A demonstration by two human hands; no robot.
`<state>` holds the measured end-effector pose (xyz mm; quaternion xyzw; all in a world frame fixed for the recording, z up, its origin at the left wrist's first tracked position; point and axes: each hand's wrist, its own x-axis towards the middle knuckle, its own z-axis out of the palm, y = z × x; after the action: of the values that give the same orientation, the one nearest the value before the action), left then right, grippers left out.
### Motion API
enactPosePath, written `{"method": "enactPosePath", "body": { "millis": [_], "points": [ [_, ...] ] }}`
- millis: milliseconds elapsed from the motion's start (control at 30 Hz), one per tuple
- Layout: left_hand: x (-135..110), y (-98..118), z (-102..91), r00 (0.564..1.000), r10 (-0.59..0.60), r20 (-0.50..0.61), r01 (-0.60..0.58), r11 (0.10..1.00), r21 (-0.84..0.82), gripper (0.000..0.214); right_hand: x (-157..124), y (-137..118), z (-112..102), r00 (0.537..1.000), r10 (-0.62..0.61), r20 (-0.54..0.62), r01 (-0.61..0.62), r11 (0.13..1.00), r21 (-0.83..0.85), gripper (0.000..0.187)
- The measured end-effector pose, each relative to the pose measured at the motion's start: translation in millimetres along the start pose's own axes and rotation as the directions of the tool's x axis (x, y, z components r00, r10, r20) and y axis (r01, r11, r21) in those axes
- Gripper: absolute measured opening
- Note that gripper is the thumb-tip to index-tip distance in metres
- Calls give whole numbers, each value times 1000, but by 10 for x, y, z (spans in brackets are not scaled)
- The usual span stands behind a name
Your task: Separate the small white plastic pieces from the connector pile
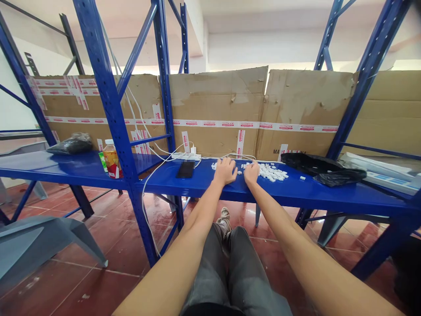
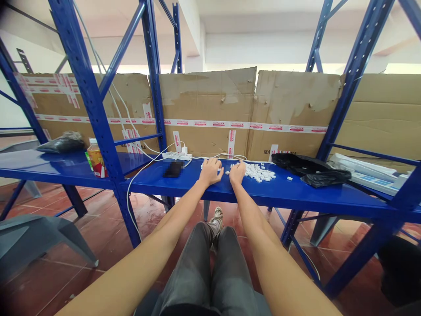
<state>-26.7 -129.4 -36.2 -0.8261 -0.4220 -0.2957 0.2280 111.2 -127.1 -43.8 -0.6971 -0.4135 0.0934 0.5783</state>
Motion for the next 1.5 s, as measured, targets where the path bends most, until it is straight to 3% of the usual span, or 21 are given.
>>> {"method": "enactPosePath", "body": {
  "millis": [33, 100, 167, 300, 433, 867, 1167, 1333, 1500],
  "points": [
    [-15, -6, -1, 989, -138, -45, 137, 990, -20, 34, -8, -2, -12, 998, 12, -59, -15, 999, -47, 42],
    [-31, -23, 28, 925, -377, -58, 374, 926, -54, 37, -26, 4, -16, 989, 42, -139, -62, 988, -143, 55],
    [-31, -39, 82, 896, -443, 36, 444, 894, -51, 38, -39, 17, 7, 987, 54, -154, -90, 967, -238, 58],
    [-4, -76, 179, 904, -359, 233, 387, 918, -85, 30, -54, 28, 86, 999, 2, -34, -16, 911, -411, 34],
    [14, -115, 209, 911, -309, 273, 354, 925, -135, 22, -103, 5, 137, 992, -78, 100, 119, 841, -528, 23],
    [24, -148, 238, 932, -258, 254, 316, 923, -219, 20, -142, -2, 126, 937, -179, 299, 332, 718, -612, 26],
    [18, -229, 352, 940, -285, 185, 335, 869, -363, 19, -105, -3, 129, 970, -151, 191, 240, 718, -653, 33],
    [8, -266, 355, 945, -292, 144, 325, 817, -476, 18, -60, 12, 144, 900, -257, 353, 425, 703, -570, 31],
    [-22, -287, 307, 934, -340, 115, 342, 748, -568, 18, 1, 71, 168, 851, -316, 420, 504, 718, -480, 31]
  ]
}}
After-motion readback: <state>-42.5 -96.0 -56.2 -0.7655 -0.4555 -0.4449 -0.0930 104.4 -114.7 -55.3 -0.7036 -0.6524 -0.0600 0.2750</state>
